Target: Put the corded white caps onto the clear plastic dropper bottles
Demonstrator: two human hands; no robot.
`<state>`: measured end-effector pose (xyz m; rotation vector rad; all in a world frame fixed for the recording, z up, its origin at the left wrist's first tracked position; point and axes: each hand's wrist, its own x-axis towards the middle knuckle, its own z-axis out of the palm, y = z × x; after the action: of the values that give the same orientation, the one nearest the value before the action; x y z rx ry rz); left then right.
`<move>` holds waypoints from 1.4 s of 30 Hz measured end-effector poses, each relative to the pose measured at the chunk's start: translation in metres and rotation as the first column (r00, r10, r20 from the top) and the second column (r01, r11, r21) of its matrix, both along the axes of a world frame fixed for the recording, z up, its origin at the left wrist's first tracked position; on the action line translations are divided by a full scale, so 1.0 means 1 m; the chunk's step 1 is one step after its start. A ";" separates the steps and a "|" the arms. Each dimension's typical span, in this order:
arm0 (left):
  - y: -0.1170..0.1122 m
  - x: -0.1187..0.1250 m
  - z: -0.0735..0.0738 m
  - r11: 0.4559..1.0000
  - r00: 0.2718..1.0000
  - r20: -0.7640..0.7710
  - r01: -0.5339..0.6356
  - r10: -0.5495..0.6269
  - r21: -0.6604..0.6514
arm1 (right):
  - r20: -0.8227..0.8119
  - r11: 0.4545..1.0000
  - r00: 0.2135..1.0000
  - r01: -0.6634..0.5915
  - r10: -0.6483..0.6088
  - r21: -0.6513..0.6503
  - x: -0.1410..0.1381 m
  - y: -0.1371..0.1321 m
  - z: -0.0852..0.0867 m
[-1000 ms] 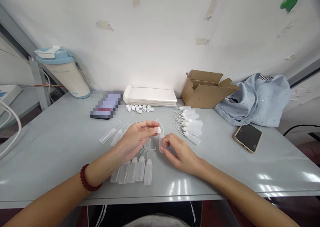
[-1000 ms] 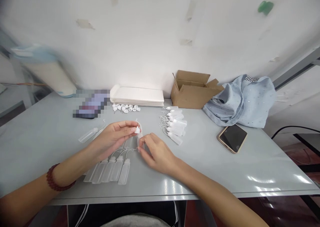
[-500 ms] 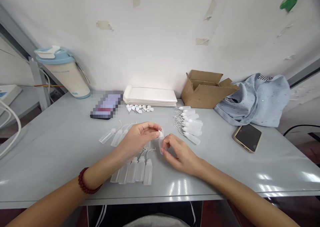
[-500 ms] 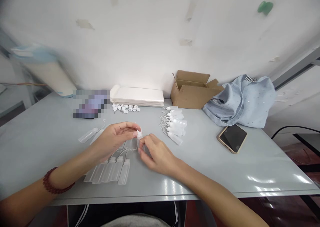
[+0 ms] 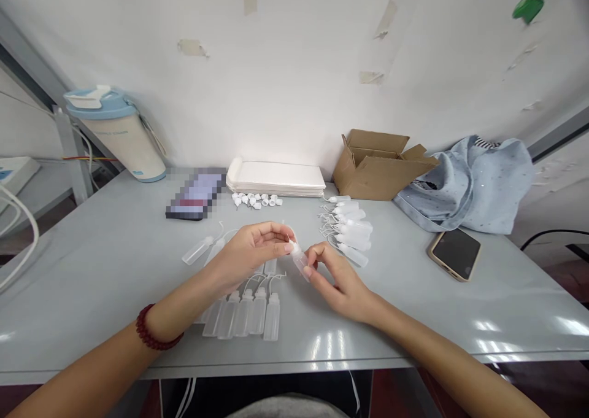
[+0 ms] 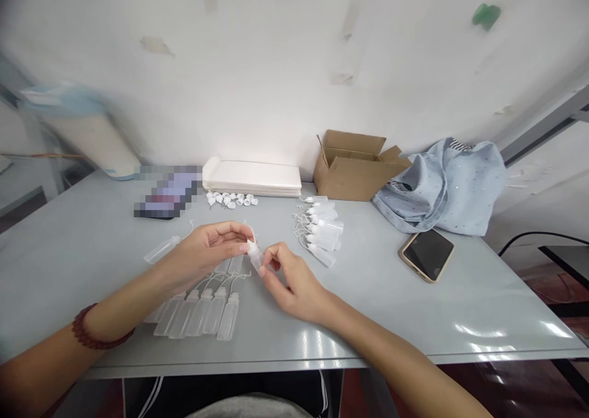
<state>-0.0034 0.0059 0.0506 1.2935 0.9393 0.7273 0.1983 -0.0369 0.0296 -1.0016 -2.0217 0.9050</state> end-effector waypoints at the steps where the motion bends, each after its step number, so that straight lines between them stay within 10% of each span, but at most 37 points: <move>1: 0.000 -0.001 0.000 1.000 1.000 -0.005 -0.006 0.006 -0.003 | -0.017 1.000 1.000 0.014 -0.015 -0.019 0.000 0.000 0.000; 17: -0.001 -0.003 0.014 0.979 0.952 -0.233 0.203 -0.198 -0.001 | 0.069 0.985 0.995 0.060 -0.072 0.161 0.007 0.007 -0.006; 29: -0.011 0.001 0.004 0.884 0.951 -0.299 0.201 -0.074 0.422 | -0.140 0.960 0.987 0.031 -0.073 -0.279 0.007 0.009 0.001; 37: -0.009 0.003 0.008 0.937 0.918 -0.362 0.261 -0.166 0.233 | -0.129 0.986 0.991 0.026 -0.048 -0.165 0.004 0.005 0.002; 42: -0.012 0.004 -0.001 0.828 0.905 -0.425 0.266 -0.036 0.495 | -0.134 0.966 0.989 0.020 -0.056 -0.257 0.007 0.007 0.003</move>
<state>0.0009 -0.0062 0.0497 2.0636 0.9667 0.6316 0.2049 -0.0300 0.0326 -1.0775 -1.7934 1.2041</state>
